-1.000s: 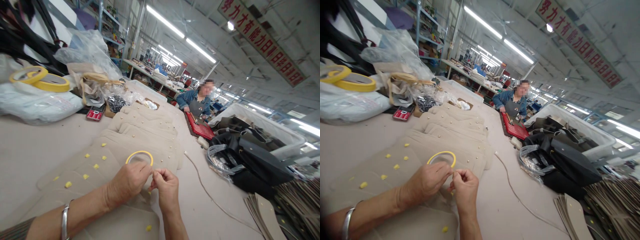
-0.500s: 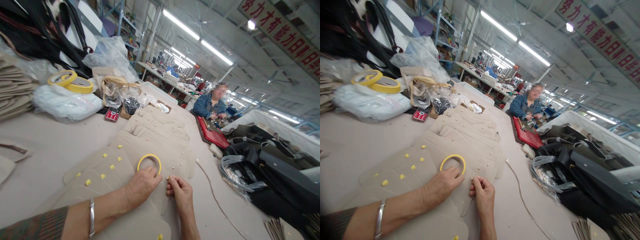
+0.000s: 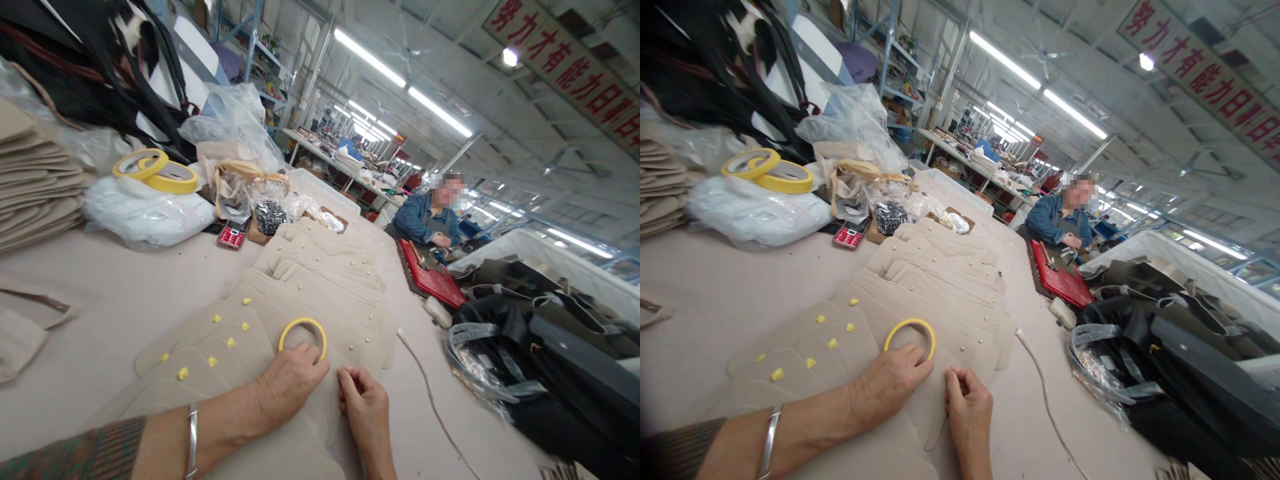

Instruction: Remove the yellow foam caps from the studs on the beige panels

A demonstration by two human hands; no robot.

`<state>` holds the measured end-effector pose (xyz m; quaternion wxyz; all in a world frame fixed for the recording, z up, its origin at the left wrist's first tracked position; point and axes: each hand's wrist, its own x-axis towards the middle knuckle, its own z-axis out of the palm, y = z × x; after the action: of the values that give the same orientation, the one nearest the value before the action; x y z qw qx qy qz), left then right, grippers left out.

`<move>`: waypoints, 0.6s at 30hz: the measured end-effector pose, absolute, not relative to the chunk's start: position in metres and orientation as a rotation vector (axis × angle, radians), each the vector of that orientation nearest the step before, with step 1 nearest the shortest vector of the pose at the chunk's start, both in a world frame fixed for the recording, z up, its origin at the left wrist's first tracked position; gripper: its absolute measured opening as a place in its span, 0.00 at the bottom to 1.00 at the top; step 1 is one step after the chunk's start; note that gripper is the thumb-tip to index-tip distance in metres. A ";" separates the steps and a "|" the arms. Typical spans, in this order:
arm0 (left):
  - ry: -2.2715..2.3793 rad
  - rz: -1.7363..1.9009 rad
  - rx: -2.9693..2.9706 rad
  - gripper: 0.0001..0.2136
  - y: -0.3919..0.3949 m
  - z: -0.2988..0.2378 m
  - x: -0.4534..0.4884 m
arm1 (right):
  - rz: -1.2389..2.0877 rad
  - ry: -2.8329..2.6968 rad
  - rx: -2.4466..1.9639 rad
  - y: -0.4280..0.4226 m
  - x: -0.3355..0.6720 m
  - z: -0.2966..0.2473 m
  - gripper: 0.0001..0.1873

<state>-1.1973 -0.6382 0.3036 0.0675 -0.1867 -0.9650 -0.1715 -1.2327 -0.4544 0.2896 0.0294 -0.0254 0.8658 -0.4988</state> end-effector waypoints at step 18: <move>-2.848 -0.485 -0.517 0.15 -0.636 0.290 -1.205 | -1.807 2.530 0.042 -0.457 -1.245 0.281 0.25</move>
<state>-1.2053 -0.6356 0.2904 0.1031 -0.1753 -0.9652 -0.1644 -1.2446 -0.4569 0.2806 0.0158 0.0136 0.8136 -0.5811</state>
